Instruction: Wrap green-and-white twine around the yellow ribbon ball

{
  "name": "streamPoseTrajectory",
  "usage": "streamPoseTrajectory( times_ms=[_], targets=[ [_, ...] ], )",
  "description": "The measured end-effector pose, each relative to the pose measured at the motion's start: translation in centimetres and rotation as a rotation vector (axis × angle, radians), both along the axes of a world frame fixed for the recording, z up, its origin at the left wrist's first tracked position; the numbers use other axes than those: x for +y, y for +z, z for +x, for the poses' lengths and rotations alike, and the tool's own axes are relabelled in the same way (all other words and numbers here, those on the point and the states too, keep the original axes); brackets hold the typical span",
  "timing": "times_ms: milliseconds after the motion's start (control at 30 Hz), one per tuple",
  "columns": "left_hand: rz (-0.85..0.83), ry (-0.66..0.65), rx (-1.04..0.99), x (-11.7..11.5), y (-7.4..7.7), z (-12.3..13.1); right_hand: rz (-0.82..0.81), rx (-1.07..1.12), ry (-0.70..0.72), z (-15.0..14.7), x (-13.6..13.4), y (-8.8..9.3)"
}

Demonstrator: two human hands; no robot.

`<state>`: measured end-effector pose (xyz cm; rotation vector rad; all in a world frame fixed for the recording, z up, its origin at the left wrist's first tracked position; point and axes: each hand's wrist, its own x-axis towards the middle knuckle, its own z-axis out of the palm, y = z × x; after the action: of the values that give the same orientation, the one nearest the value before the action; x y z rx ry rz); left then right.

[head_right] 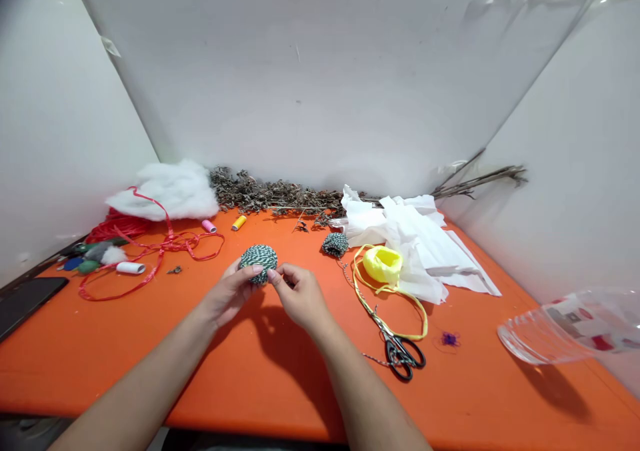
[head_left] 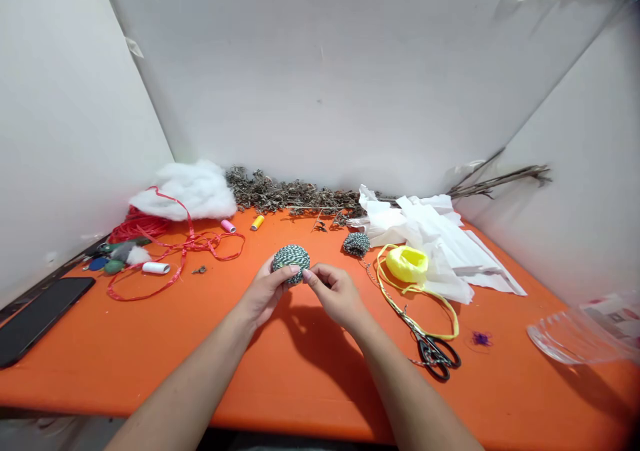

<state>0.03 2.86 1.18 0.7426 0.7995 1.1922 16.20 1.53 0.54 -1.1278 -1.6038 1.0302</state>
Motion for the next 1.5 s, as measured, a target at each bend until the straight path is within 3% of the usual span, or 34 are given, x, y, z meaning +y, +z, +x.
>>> streamPoseTrajectory(
  times_ms=[300, 667, 933, 1500],
  targets=[
    [0.041, -0.081, 0.096, 0.3, 0.1, -0.6, -0.011, 0.034, 0.043, -0.1, -0.3, 0.6],
    [0.036, -0.107, 0.075, 0.0, 0.0, -0.8, -0.027, 0.096, 0.065, -0.1, -0.3, 0.9],
    [-0.019, -0.131, -0.016, 0.1, 0.3, -0.8, -0.051, 0.176, 0.094, 0.1, -0.5, 1.9],
    [-0.136, -0.112, -0.235, -0.2, 1.0, -0.9, -0.074, 0.242, 0.104, 0.2, -0.6, 2.0]
  ],
)
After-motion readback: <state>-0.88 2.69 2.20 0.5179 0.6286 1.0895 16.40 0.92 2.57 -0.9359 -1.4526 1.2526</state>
